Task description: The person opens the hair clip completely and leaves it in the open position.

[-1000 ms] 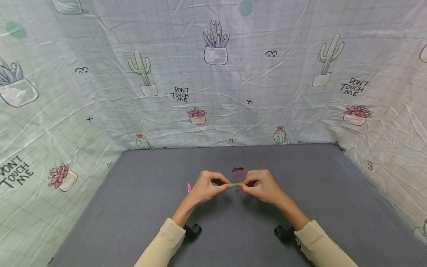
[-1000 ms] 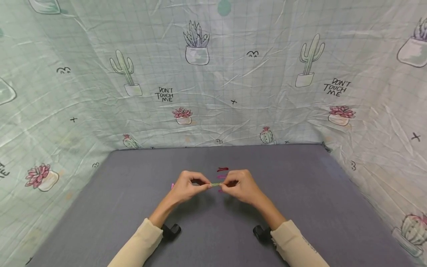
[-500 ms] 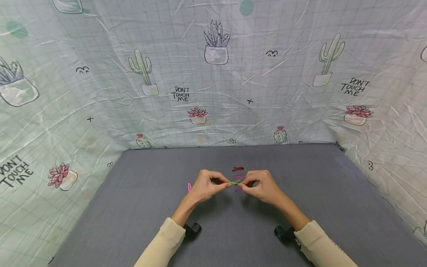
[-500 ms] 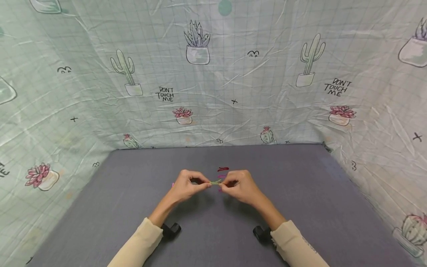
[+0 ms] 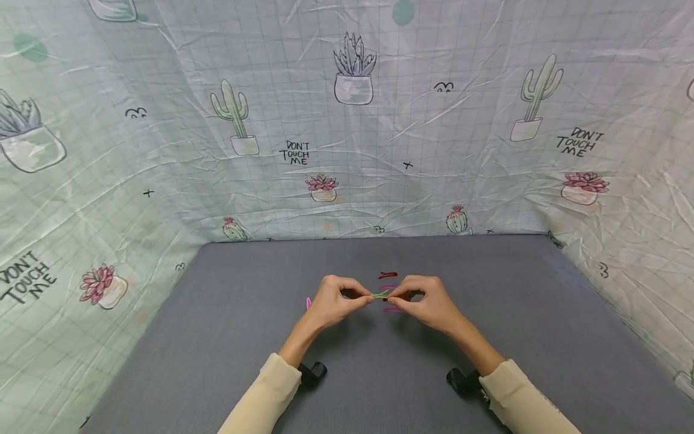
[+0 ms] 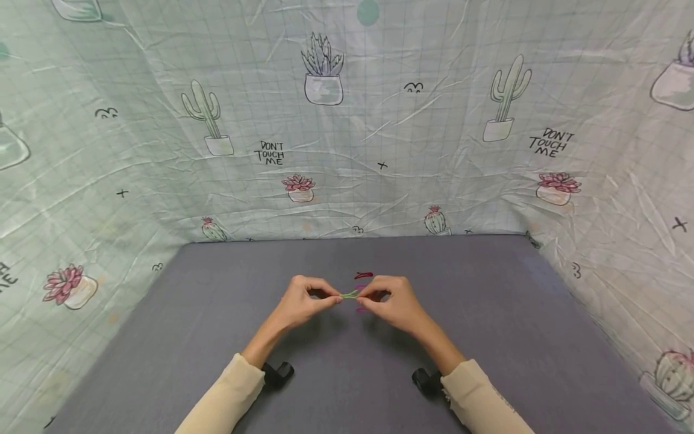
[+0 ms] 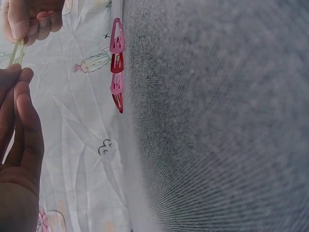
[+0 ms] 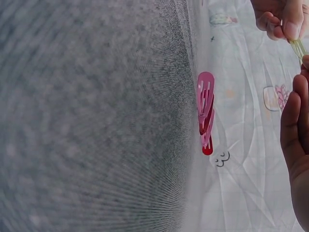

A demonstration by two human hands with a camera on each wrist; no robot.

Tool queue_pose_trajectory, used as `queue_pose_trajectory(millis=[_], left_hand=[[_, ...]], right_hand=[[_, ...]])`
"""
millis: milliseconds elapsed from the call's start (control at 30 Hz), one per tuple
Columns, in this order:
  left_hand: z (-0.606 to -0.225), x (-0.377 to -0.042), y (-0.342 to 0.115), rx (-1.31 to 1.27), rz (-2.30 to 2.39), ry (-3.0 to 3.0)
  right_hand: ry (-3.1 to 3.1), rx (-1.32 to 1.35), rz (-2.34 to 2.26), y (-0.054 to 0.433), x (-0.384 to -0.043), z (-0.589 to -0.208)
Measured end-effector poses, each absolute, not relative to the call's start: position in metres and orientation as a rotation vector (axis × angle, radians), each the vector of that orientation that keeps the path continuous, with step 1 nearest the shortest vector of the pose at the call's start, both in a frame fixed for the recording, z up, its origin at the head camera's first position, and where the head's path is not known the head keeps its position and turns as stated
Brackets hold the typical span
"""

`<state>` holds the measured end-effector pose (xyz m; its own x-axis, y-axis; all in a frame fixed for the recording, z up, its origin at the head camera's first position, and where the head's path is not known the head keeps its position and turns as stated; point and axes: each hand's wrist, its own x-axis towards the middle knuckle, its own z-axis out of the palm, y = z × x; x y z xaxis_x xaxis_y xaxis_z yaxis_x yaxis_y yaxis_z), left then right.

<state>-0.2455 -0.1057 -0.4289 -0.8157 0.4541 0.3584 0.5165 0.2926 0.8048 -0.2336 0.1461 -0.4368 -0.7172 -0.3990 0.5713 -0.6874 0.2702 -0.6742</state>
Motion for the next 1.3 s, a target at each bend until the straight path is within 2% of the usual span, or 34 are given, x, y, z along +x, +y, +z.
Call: queue_pose_trajectory(millis=[667, 1067, 1300], left_hand=[[-0.431, -0.244, -0.112, -0.986, -1.508, -2.477], [-0.428, -0.247, -0.114, -0.869, -1.508, -2.514], [-0.431, -0.26, -0.118, -0.795, -1.487, -2.553]], right_hand=[[-2.288, 0.985, 1.438, 0.142, -0.23, -0.441], [-2.324, 0.975, 1.358, 0.135, -0.238, -0.433], [-2.396, 0.926, 1.291, 0.127, -0.253, -0.427]])
